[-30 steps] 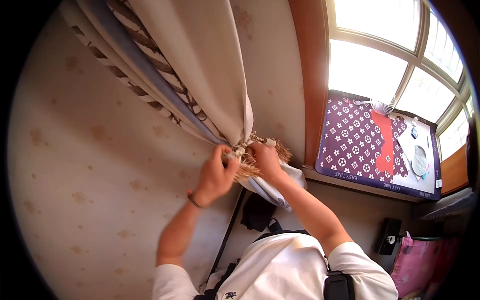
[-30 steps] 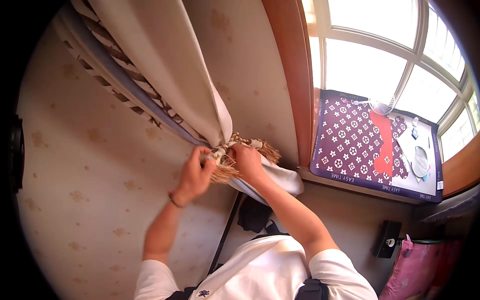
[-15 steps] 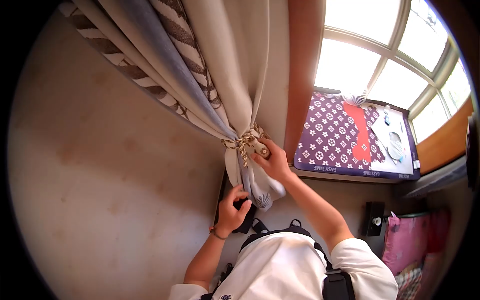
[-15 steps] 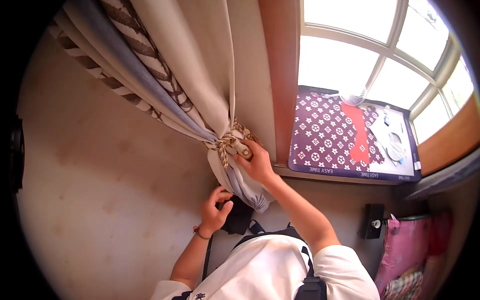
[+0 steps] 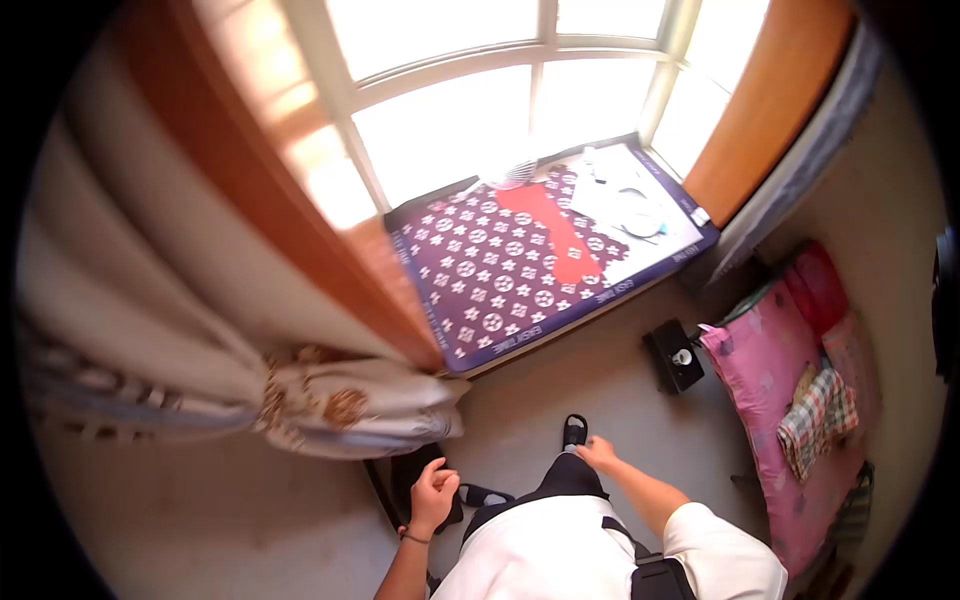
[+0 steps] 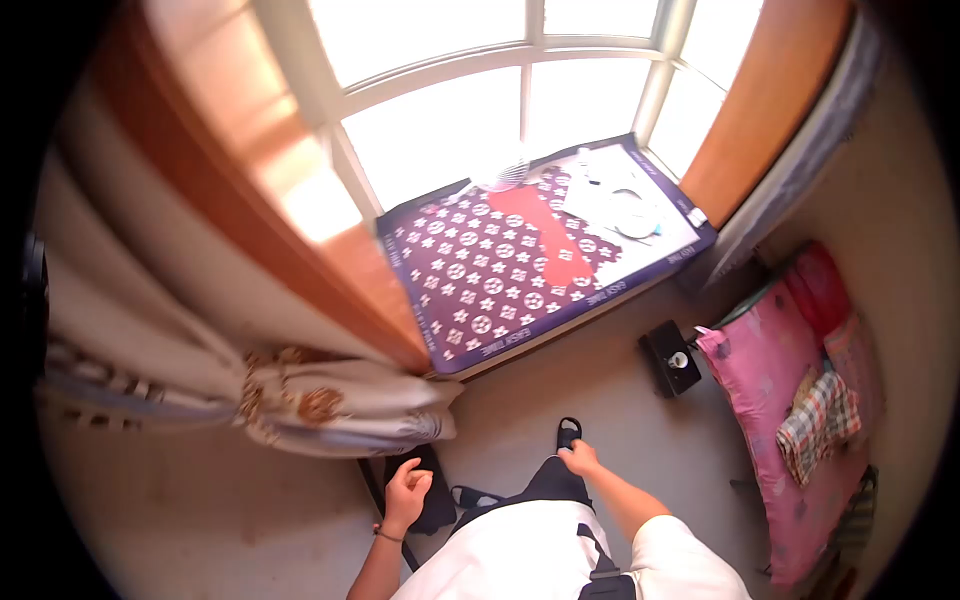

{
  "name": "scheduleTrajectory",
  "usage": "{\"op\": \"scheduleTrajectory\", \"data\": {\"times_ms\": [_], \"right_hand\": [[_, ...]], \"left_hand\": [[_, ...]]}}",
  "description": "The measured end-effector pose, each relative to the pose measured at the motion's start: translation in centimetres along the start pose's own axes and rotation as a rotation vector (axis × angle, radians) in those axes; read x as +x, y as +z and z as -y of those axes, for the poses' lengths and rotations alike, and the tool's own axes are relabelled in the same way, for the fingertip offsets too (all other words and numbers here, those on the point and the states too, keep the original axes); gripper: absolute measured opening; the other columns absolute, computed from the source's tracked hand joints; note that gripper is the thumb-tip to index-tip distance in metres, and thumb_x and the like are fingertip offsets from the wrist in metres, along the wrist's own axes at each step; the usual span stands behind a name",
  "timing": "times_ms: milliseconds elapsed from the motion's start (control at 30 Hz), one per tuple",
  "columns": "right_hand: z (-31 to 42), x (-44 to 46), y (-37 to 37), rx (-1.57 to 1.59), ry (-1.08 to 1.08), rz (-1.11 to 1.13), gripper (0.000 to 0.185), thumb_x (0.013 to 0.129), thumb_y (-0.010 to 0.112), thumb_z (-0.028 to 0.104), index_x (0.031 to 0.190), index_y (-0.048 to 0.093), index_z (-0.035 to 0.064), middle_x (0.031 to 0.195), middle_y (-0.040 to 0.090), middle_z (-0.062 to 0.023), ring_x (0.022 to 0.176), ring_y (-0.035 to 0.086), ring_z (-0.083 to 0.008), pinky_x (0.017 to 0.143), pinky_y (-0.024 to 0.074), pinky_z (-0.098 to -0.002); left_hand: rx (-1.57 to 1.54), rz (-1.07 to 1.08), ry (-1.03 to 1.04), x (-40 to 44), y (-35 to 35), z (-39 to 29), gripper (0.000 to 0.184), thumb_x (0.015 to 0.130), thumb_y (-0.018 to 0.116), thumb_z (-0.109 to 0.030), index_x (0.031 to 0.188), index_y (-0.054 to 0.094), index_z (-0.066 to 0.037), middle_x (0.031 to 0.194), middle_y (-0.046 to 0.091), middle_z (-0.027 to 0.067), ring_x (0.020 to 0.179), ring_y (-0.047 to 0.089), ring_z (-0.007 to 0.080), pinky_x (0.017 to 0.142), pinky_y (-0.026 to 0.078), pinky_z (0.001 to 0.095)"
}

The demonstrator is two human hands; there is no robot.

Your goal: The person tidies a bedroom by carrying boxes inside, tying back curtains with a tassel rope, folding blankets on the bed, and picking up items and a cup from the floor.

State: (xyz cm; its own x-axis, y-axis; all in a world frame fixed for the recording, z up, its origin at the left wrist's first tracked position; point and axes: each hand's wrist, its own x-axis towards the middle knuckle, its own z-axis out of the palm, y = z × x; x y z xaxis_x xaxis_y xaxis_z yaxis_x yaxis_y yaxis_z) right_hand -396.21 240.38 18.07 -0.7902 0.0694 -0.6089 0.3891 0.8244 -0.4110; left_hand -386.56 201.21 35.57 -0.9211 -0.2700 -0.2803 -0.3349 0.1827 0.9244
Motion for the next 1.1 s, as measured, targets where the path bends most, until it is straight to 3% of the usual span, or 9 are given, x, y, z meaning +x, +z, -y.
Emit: {"op": "scheduleTrajectory", "data": {"times_ms": [200,300,433,533,633,733,900,1000,1100], "right_hand": [[-24.8,6.3,0.2,0.071,0.402,-0.013,0.040,0.080,0.067,0.033,0.103,0.066,0.0003,0.075,0.069,-0.0121,0.059,0.067,-0.0195,0.060,0.0564,-0.0347],[-25.2,7.7,-7.5,0.219,0.591,0.134,0.030,0.081,0.068,0.030,0.095,0.067,0.0032,0.073,0.068,-0.0114,0.061,0.067,-0.0188,0.055,0.0551,-0.0341],[-28.6,14.7,-14.5,0.280,0.617,0.206,0.033,0.083,0.070,0.023,0.107,0.064,0.0020,0.081,0.070,-0.0104,0.062,0.067,-0.0168,0.052,0.0546,-0.0328],[-25.9,20.1,-20.6,0.517,0.550,-0.017,0.037,0.084,0.069,0.030,0.108,0.067,0.0018,0.083,0.072,-0.0116,0.072,0.070,-0.0214,0.073,0.0553,-0.0359],[-23.2,27.2,-26.5,0.573,0.352,-0.051,0.042,0.086,0.069,0.026,0.118,0.063,-0.0001,0.088,0.073,-0.0110,0.077,0.070,-0.0187,0.076,0.0551,-0.0335],[-21.2,35.4,-30.7,0.722,0.277,-0.056,0.035,0.090,0.067,0.020,0.118,0.060,0.0000,0.090,0.071,-0.0086,0.076,0.068,-0.0129,0.064,0.0526,-0.0275],[-23.3,46.9,-31.5,0.784,0.429,-0.054,0.035,0.090,0.067,0.015,0.120,0.058,-0.0025,0.084,0.069,-0.0063,0.076,0.066,-0.0115,0.066,0.0520,-0.0253],[-20.5,51.0,-34.9,0.807,0.472,0.047,0.036,0.091,0.066,0.014,0.121,0.057,-0.0031,0.087,0.068,-0.0071,0.079,0.066,-0.0119,0.068,0.0523,-0.0256],[-19.1,54.3,-37.9,0.891,0.438,0.057,0.036,0.091,0.065,0.013,0.122,0.056,-0.0037,0.091,0.068,-0.0080,0.081,0.066,-0.0127,0.070,0.0525,-0.0257]], "left_hand": [[0.251,0.142,-0.165,8.7,11.1,0.1,0.043,0.087,0.069,-0.017,0.122,0.057,0.005,0.092,0.073,0.0103,0.084,0.069,0.0144,0.081,0.054,0.0293],[0.489,0.191,-0.223,13.4,18.3,-1.9,0.049,0.085,0.069,-0.026,0.122,0.059,0.004,0.095,0.074,0.0143,0.089,0.071,0.0233,0.085,0.054,0.0343],[0.605,0.284,-0.225,19.4,27.8,-5.5,0.048,0.084,0.068,-0.029,0.121,0.061,0.002,0.097,0.073,0.0162,0.094,0.070,0.0286,0.086,0.053,0.0372],[0.525,0.379,-0.190,27.4,35.4,-8.2,0.045,0.084,0.069,-0.028,0.118,0.063,0.001,0.098,0.073,0.0170,0.094,0.070,0.0276,0.086,0.053,0.0360],[0.462,0.393,-0.004,42.3,45.1,-8.1,0.039,0.084,0.069,-0.024,0.113,0.065,0.001,0.093,0.072,0.0157,0.088,0.070,0.0224,0.080,0.054,0.0340],[0.221,0.377,0.136,60.7,58.7,-9.2,0.037,0.084,0.071,-0.023,0.111,0.064,0.001,0.092,0.072,0.0136,0.086,0.070,0.0208,0.077,0.054,0.0336],[0.320,0.294,0.275,84.2,81.1,-8.5,0.068,0.082,0.076,-0.026,0.134,0.048,0.008,0.126,0.060,0.0219,0.108,0.064,0.0267,0.090,0.052,0.0351],[0.355,0.167,0.035,89.5,88.5,-8.6,0.074,0.079,0.077,-0.028,0.135,0.044,0.007,0.133,0.054,0.0242,0.111,0.062,0.0321,0.092,0.051,0.0382],[0.654,0.050,-0.193,89.4,91.6,-12.1,0.052,0.080,0.074,-0.024,0.119,0.052,0.003,0.120,0.059,0.0252,0.115,0.057,0.0373,0.095,0.047,0.0439]]}}
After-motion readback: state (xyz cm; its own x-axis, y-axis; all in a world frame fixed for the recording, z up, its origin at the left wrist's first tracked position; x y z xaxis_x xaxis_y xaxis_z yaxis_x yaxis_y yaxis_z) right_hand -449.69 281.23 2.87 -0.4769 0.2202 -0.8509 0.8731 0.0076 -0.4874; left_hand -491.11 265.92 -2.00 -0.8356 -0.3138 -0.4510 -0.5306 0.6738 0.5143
